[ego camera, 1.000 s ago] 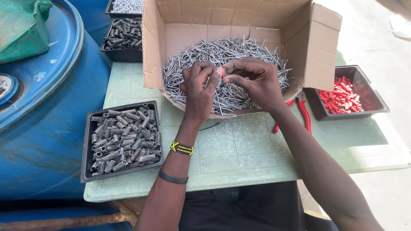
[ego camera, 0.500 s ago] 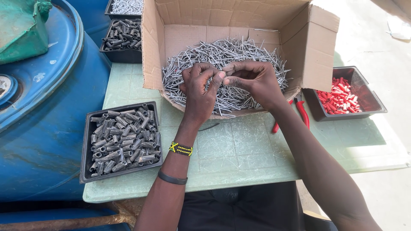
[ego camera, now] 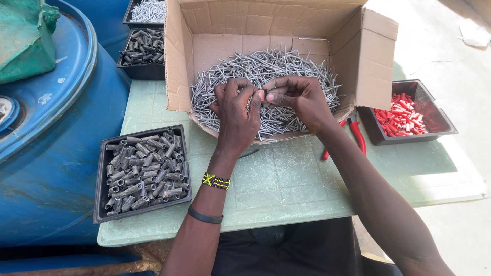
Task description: Sorting metal nails and assembling them into plastic wall plug sleeves at a workbench.
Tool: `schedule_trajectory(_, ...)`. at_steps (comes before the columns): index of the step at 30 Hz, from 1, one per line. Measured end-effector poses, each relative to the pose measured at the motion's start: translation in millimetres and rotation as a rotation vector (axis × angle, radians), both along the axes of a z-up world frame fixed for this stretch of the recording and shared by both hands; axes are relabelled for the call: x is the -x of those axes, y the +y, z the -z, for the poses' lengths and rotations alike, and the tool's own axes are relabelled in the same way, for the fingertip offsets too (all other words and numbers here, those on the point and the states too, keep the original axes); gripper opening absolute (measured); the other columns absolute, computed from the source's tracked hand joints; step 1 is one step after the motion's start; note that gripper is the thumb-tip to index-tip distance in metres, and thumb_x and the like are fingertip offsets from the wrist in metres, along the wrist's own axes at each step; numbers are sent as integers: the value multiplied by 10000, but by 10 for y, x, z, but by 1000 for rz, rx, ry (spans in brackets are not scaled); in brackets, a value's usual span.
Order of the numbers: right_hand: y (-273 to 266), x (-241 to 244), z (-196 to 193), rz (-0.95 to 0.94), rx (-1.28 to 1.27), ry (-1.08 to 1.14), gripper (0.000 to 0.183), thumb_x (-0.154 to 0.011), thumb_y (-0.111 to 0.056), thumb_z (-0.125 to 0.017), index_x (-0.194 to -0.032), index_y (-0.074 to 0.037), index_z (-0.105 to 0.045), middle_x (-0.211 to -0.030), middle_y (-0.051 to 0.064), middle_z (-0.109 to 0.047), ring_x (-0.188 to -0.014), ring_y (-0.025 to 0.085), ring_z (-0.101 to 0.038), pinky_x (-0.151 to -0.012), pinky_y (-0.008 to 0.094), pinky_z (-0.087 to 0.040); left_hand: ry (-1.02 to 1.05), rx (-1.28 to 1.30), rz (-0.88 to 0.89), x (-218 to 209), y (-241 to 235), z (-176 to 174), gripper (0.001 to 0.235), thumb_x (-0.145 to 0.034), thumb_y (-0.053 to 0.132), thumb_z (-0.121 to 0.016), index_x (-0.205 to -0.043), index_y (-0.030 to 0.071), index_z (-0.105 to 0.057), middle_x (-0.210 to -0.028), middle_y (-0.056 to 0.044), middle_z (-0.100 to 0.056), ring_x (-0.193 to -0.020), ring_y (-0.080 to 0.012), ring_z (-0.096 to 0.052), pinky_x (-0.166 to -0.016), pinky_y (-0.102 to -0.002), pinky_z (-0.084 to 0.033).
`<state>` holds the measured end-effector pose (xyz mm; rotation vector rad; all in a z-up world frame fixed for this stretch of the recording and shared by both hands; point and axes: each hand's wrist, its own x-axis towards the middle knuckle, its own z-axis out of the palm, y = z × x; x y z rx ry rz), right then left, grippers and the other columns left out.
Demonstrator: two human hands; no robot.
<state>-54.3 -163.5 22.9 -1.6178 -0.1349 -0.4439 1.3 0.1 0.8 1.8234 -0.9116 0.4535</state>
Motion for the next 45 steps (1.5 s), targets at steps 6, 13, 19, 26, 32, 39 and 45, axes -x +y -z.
schedule_trajectory(6, 102, 66, -114, 21, 213, -127, 261, -892, 40, -774, -1151, 30, -741, -956, 199, -773, -895, 184, -739, -821, 288, -638, 33, 61, -13, -20, 2, 21, 293, -1093, 344, -493, -937, 130, -618, -1040, -4, -437, -1154, -254, -395, -997, -544, -246)
schedule_trajectory(13, 129, 111, -120, 63, 328, -215, 333, -821, 19, -869, -1127, 50, -741, -918, 201, -761, -876, 237, -757, -817, 362, -648, 98, 78, 33, -70, -8, 64, 315, -1098, 336, -488, -911, 127, -632, -1015, -11, -445, -1131, -243, -414, -1006, -548, -231)
schedule_trajectory(19, 55, 1, 4, -49, 111, -186, 292, -889, 17, -782, -1165, 67, -703, -950, 164, -725, -930, 223, -748, -862, 384, -663, 170, 179, 156, -106, -27, 85, 340, -1112, 385, -466, -925, 146, -621, -1012, -3, -468, -1135, -242, -426, -1025, -560, -214)
schedule_trajectory(26, -24, -5, 39, -180, -176, -110, 282, -1003, -82, -647, -1257, 18, -578, -1169, 126, -636, -1030, 256, -752, -939, 404, -662, 246, 218, 235, -50, -41, 26, 359, -1128, 409, -409, -984, 155, -618, -1020, -27, -493, -1138, -264, -443, -1040, -581, -221)
schedule_trajectory(32, -14, 31, 53, -85, 27, -218, 330, -995, -60, -695, -1291, 57, -608, -1181, 146, -656, -1036, 273, -738, -919, 451, -645, 194, 59, 85, -42, -17, 44, 295, -1082, 443, -512, -1009, 182, -630, -1050, -11, -538, -1177, -269, -476, -1029, -609, -260)
schedule_trajectory(39, -261, 653, -137, 179, 157, -332, 328, -959, -51, -753, -1261, 32, -654, -1017, 121, -703, -951, 185, -717, -846, 383, -632, 142, 18, 81, 4, -45, 67, 321, -1105, 414, -495, -964, 171, -652, -1008, -2, -532, -1129, -264, -488, -998, -565, -274)
schedule_trajectory(45, -1266, 1232, -98, 690, 417, -446, 274, -1091, -12, -726, -1348, 26, -640, -1077, 152, -673, -939, 208, -663, -859, 359, -578, 117, 12, 58, -8, -72, 126, 313, -1098, 406, -521, -941, 176, -665, -989, 7, -536, -1109, -251, -497, -982, -562, -277)
